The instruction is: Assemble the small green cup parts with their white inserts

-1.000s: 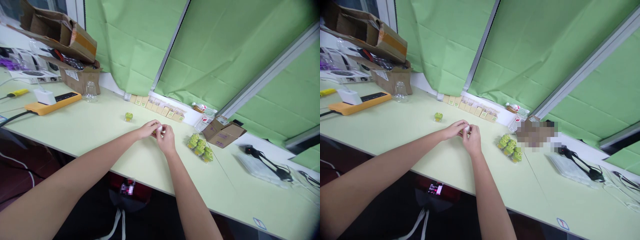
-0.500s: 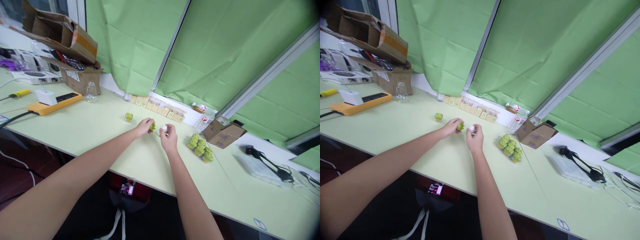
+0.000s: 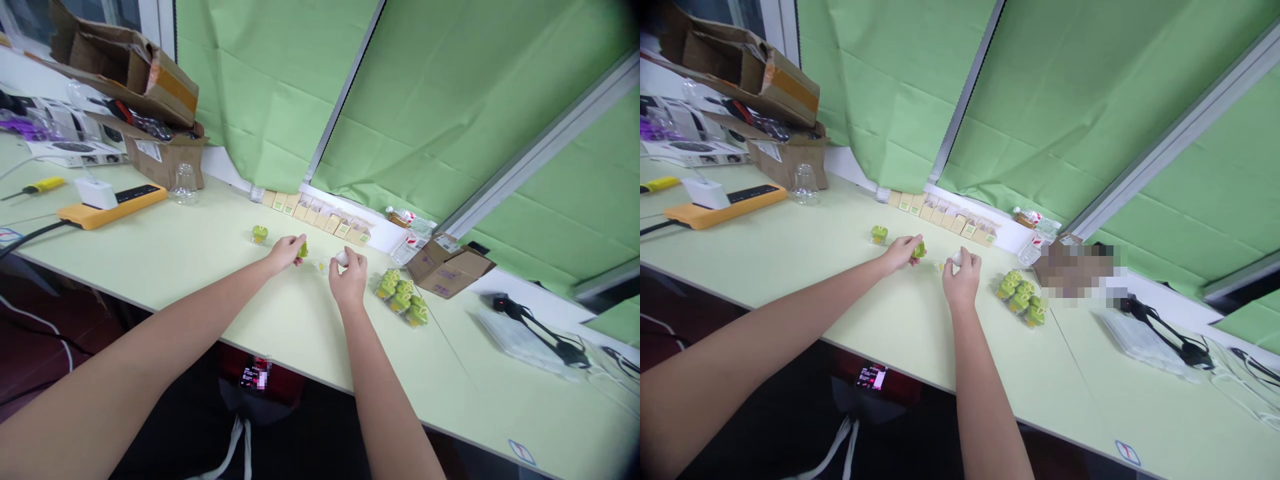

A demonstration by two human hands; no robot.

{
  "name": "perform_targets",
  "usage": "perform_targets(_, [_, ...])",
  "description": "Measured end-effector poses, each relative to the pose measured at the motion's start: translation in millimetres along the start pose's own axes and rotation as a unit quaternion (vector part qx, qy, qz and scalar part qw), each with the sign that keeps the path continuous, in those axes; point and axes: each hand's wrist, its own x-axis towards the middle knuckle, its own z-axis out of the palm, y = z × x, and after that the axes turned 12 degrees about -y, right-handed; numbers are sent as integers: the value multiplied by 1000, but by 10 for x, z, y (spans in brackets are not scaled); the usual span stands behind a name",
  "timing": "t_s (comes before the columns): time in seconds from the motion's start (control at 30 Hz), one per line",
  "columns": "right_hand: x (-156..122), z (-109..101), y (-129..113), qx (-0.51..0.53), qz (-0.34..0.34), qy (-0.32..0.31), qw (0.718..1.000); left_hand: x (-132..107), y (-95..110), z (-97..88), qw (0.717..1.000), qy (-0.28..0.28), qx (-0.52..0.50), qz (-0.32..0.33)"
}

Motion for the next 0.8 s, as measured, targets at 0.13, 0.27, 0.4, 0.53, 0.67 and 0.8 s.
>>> perform_targets(0.13, [-7,-10,18,-23,-6,-38,999,-22,24,1,1000,8,12,-22])
perform_targets(0.27, [-35,9,2,-61,-32,-91,994,-34,29,-5,999,10,19,-32])
perform_targets(0.4, [-55,31,-27,-66,-68,-136,986,-36,24,-33,998,24,41,-39])
perform_targets(0.53, [-70,57,-55,-69,-73,-164,981,-40,47,-58,998,43,30,-46])
perform_targets(0.67, [-93,98,-58,-98,-63,-174,978,-52,90,-44,997,44,1,-66])
perform_targets(0.8, [-110,136,-38,-120,-68,-185,973,-74,109,-15,996,39,3,-79])
